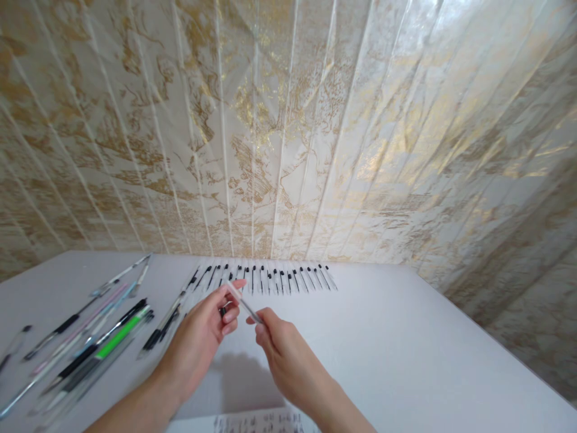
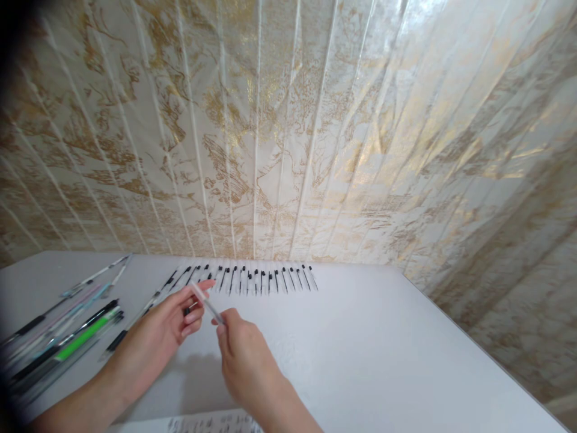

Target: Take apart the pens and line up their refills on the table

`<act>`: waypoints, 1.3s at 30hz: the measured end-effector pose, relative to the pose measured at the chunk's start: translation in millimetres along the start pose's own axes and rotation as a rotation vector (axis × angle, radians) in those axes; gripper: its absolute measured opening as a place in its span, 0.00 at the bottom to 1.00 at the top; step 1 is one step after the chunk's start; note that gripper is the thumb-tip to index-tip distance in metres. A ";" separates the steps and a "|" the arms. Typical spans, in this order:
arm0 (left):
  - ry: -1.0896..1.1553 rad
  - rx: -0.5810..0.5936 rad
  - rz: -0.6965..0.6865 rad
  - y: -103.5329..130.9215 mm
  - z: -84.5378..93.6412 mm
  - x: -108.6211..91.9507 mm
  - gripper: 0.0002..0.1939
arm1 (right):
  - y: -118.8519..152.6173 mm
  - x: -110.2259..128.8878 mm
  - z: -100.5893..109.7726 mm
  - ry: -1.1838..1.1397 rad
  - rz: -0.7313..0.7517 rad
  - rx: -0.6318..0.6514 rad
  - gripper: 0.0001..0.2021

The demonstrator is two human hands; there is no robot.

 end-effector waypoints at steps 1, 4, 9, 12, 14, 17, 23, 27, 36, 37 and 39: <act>-0.041 0.010 -0.023 1.9 -1.5 -0.9 0.15 | 1.2 1.5 -3.5 0.052 0.015 0.022 0.11; -0.149 0.003 -0.098 2.9 -0.3 -3.5 0.15 | 0.9 1.2 -7.7 0.194 0.051 -0.004 0.10; -0.164 -0.036 -0.122 2.9 5.7 6.6 0.18 | -2.2 -1.3 -8.3 0.331 0.057 -0.103 0.13; -0.173 -0.062 -0.225 8.4 4.4 2.4 0.20 | -1.5 5.9 -5.5 0.216 0.039 -0.119 0.16; -0.198 -0.058 -0.292 10.6 1.6 -11.0 0.20 | 0.3 9.4 -4.6 0.009 -0.001 -0.085 0.17; -0.091 -0.162 -0.432 8.8 12.2 -55.9 0.17 | 5.1 3.7 -14.9 -0.369 -0.162 0.086 0.20; -0.076 -0.188 -0.377 -6.5 25.1 -85.9 0.15 | -4.9 5.1 -11.3 -0.468 -0.177 0.070 0.17; -0.186 -0.027 -0.047 -5.3 7.5 -18.3 0.18 | -10.5 14.3 11.3 -0.103 -0.059 -0.100 0.14; -0.207 0.089 0.160 14.8 -2.6 56.2 0.16 | -0.3 -23.4 4.4 -0.021 -0.267 0.190 0.10; -0.186 0.073 0.177 15.3 -1.5 59.2 0.17 | 0.8 -23.4 4.3 -0.015 -0.282 0.211 0.11; -0.138 0.062 0.242 17.9 -1.3 67.1 0.19 | 2.8 -20.1 6.0 -0.001 -0.299 0.238 0.13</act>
Point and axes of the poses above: each hand's wrist, its own y-axis away from the middle knuckle, its own z-axis out of the back of the hand, x = y × z, the point moved 8 cm from there along -y, towards the middle knuckle, and after that the axes turned 9 degrees about -x, right-handed, at the moved point
